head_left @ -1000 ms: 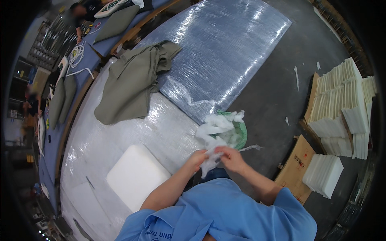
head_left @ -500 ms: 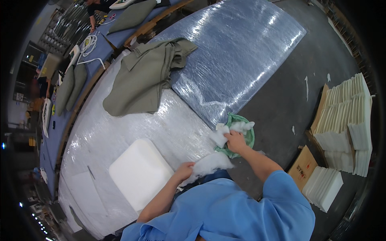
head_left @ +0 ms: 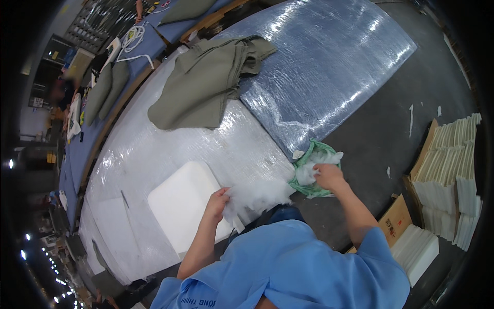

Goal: The person folds a piece of green fabric on a large table, then picks up a white foam sheet and folds it multiple times. The person places the folded items on the table and continues folding additional foam sheets.

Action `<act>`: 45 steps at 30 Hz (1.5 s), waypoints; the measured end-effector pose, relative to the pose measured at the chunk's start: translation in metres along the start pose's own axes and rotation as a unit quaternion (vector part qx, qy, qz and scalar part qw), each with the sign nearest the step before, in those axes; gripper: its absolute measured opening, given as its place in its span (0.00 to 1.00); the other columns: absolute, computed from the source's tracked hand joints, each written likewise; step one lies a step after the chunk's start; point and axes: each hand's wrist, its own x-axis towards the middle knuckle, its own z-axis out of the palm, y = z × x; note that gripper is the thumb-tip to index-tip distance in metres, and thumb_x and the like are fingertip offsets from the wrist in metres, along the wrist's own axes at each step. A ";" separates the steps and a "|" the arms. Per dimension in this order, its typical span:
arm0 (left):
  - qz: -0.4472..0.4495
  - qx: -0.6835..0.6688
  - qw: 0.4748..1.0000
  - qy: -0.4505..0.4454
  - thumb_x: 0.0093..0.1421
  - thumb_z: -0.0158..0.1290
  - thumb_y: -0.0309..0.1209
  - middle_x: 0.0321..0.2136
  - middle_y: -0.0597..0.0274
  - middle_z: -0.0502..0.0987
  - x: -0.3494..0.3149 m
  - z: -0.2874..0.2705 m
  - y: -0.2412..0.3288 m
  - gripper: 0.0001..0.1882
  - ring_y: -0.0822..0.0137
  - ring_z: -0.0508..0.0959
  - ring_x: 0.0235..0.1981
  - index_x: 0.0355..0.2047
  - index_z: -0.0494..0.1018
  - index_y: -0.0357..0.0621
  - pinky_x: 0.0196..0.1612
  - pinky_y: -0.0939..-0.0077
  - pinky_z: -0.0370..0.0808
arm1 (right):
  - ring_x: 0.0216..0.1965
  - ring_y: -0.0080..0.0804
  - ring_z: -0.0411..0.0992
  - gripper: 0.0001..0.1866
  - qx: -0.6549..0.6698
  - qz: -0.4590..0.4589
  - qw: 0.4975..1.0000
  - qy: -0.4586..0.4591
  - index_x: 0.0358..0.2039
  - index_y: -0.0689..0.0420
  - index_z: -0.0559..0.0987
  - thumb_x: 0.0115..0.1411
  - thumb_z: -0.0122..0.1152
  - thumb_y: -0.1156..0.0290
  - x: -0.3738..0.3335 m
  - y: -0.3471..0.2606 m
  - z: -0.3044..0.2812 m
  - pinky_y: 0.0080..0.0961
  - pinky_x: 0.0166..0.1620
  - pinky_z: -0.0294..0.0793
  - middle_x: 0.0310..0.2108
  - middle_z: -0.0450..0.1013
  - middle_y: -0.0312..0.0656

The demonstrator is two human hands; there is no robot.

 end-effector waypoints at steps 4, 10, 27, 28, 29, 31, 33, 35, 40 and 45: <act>0.014 -0.043 0.999 -0.008 0.53 0.44 0.17 0.38 0.62 0.81 -0.001 -0.013 0.016 0.23 0.66 0.81 0.39 0.49 0.78 0.38 0.44 0.71 0.79 | 0.68 0.50 0.64 0.30 -0.004 -0.070 0.973 0.220 0.62 0.45 0.76 0.58 0.68 0.60 0.018 0.014 0.012 0.51 0.67 0.63 0.68 0.65 0.49; 0.035 -0.119 0.992 -0.015 0.52 0.43 0.18 0.41 0.56 0.80 -0.019 -0.035 0.037 0.25 0.63 0.81 0.42 0.51 0.75 0.35 0.47 0.68 0.80 | 0.73 0.51 0.56 0.33 -0.079 0.022 0.997 0.008 0.66 0.46 0.72 0.57 0.60 0.71 0.057 0.045 0.079 0.58 0.73 0.49 0.73 0.56 0.52; 0.244 -0.284 0.927 -0.015 0.53 0.48 0.18 0.45 0.52 0.81 -0.169 -0.139 0.027 0.25 0.59 0.83 0.43 0.54 0.73 0.34 0.47 0.61 0.83 | 0.64 0.50 0.68 0.50 0.611 -0.036 0.653 -0.446 0.74 0.47 0.59 0.62 0.49 0.25 0.041 -0.239 0.129 0.75 0.67 0.47 0.63 0.71 0.50; 0.254 -0.292 0.922 -0.005 0.53 0.48 0.18 0.45 0.52 0.81 -0.180 -0.147 0.017 0.25 0.59 0.83 0.44 0.55 0.73 0.34 0.47 0.62 0.82 | 0.65 0.53 0.67 0.50 0.617 -0.032 0.609 -0.497 0.74 0.48 0.58 0.63 0.48 0.25 0.031 -0.261 0.135 0.76 0.68 0.46 0.64 0.70 0.52; 0.262 -0.300 0.917 0.007 0.54 0.49 0.18 0.46 0.52 0.81 -0.192 -0.156 0.005 0.26 0.59 0.83 0.45 0.55 0.73 0.34 0.48 0.62 0.82 | 0.64 0.52 0.68 0.48 0.622 -0.066 0.563 -0.540 0.73 0.50 0.59 0.64 0.50 0.29 0.022 -0.281 0.139 0.73 0.67 0.52 0.63 0.71 0.52; 0.247 -0.295 0.919 0.088 0.55 0.51 0.20 0.46 0.52 0.81 -0.210 -0.175 -0.024 0.24 0.58 0.83 0.43 0.55 0.73 0.34 0.46 0.60 0.83 | 0.63 0.51 0.71 0.43 0.624 -0.113 0.463 -0.619 0.72 0.53 0.61 0.67 0.53 0.36 0.004 -0.308 0.153 0.68 0.65 0.63 0.61 0.72 0.53; 0.228 -0.299 0.917 0.134 0.56 0.51 0.19 0.46 0.52 0.81 -0.222 -0.194 -0.051 0.24 0.58 0.83 0.43 0.55 0.73 0.34 0.47 0.61 0.82 | 0.58 0.47 0.75 0.35 0.592 -0.143 0.560 -0.562 0.67 0.57 0.67 0.69 0.58 0.46 0.001 -0.324 0.161 0.57 0.59 0.74 0.57 0.75 0.50; 0.209 -0.312 0.914 0.155 0.54 0.49 0.17 0.46 0.54 0.81 -0.229 -0.214 -0.077 0.25 0.59 0.83 0.47 0.55 0.74 0.33 0.51 0.64 0.81 | 0.54 0.42 0.78 0.28 0.551 -0.163 0.638 -0.512 0.61 0.59 0.73 0.68 0.62 0.55 0.001 -0.339 0.166 0.47 0.53 0.81 0.52 0.78 0.46; 0.133 -0.265 0.941 0.164 0.54 0.49 0.16 0.46 0.55 0.82 -0.234 -0.274 -0.137 0.27 0.61 0.82 0.45 0.56 0.75 0.34 0.51 0.66 0.79 | 0.42 0.29 0.79 0.12 0.429 -0.149 0.791 -0.410 0.45 0.52 0.81 0.67 0.65 0.61 -0.016 -0.380 0.202 0.38 0.45 0.82 0.39 0.81 0.35; 0.100 -0.125 0.966 0.204 0.58 0.52 0.23 0.42 0.59 0.83 -0.183 -0.335 -0.161 0.22 0.62 0.82 0.41 0.54 0.77 0.36 0.46 0.68 0.79 | 0.38 0.29 0.78 0.09 0.393 -0.113 0.865 -0.289 0.42 0.50 0.81 0.67 0.65 0.61 -0.025 -0.394 0.271 0.36 0.39 0.80 0.37 0.79 0.34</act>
